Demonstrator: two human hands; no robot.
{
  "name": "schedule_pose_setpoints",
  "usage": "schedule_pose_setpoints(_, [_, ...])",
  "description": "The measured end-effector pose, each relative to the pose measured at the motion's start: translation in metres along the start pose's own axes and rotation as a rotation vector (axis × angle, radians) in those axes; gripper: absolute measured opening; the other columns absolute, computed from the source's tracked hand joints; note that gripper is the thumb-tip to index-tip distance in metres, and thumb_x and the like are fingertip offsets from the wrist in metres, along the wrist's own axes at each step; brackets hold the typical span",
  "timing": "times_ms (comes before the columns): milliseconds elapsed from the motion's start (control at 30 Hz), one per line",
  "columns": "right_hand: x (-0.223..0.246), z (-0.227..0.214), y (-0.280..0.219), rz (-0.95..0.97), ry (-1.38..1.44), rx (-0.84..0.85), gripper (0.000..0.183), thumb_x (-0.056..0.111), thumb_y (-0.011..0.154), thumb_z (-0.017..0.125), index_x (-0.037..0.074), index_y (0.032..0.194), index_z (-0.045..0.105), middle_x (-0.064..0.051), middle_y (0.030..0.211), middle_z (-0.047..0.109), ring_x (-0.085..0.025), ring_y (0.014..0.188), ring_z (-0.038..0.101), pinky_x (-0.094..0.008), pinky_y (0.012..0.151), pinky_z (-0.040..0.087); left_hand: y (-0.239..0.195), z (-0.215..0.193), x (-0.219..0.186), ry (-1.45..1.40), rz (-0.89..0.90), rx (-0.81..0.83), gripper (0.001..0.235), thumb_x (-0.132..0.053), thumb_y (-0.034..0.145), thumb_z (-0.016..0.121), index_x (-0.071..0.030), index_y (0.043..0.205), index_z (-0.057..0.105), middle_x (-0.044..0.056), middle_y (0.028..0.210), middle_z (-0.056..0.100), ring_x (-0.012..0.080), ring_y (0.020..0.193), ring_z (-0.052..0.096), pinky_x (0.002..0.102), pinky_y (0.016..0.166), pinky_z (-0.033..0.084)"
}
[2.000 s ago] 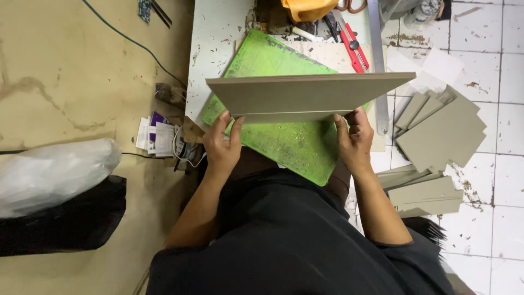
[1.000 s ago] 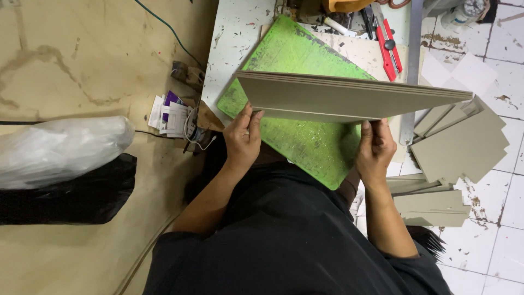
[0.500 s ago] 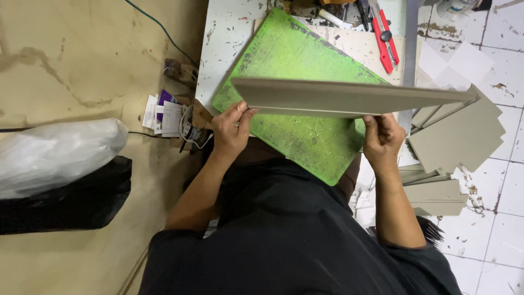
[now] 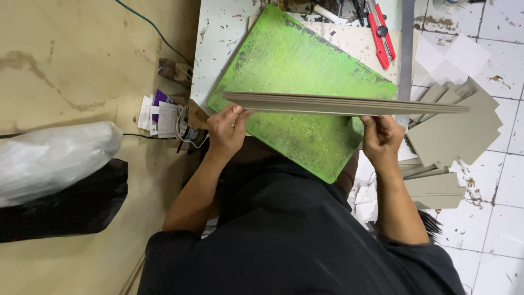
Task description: Cutting rectangular cardboard pieces using a utility knife and a metal ruler on a cutting mat
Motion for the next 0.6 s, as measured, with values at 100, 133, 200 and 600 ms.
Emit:
schedule_pose_setpoints(100, [0.053, 0.009, 0.015, 0.012, -0.003, -0.002, 0.010, -0.011, 0.102, 0.072, -0.008, 0.093, 0.070, -0.011, 0.072, 0.062, -0.014, 0.066, 0.048, -0.036, 0.064, 0.046, 0.018, -0.014, -0.013, -0.011, -0.013, 0.073, 0.003, 0.002, 0.089, 0.080, 0.000, 0.090, 0.078, 0.015, 0.077, 0.074, 0.0399, 0.069, 0.073, 0.043, 0.062, 0.058])
schedule_pose_setpoints(133, [0.049, 0.006, 0.005, 0.011, -0.002, 0.000, 0.010, -0.011, 0.102, 0.072, -0.008, 0.093, 0.070, -0.011, 0.072, 0.062, -0.014, 0.066, 0.048, -0.036, 0.064, 0.046, 0.040, -0.022, -0.027, -0.011, -0.014, 0.071, 0.003, 0.002, 0.089, 0.080, 0.000, 0.090, 0.078, 0.015, 0.077, 0.074, 0.0399, 0.069, 0.073, 0.043, 0.062, 0.058])
schedule_pose_setpoints(200, [0.040, 0.000, -0.018, 0.117, 0.005, -0.027, 0.020, -0.013, 0.100, 0.073, -0.005, 0.083, 0.064, -0.012, 0.060, 0.051, -0.019, 0.054, 0.041, -0.033, 0.057, 0.036, 0.082, -0.040, -0.056, 0.049, 0.106, 0.147, 0.013, 0.002, 0.086, 0.086, 0.007, 0.092, 0.076, 0.024, 0.079, 0.072, 0.0467, 0.070, 0.070, 0.050, 0.058, 0.054])
schedule_pose_setpoints(600, [0.135, 0.079, -0.083, 0.948, 0.390, 0.010, 0.022, 0.009, 0.093, 0.073, -0.001, 0.074, 0.067, -0.021, 0.073, 0.075, -0.032, 0.075, 0.081, -0.029, 0.065, 0.066, 0.200, -0.009, -0.022, 0.023, -0.589, 1.144, 0.032, -0.022, 0.089, 0.079, -0.005, 0.115, 0.075, 0.009, 0.115, 0.078, 0.0174, 0.104, 0.075, 0.033, 0.094, 0.057])
Point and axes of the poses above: each hand's wrist, its own y-axis towards the middle knuckle, its own z-axis out of the palm, x = y × z, the point moved 1 cm from there along y, towards the middle knuckle
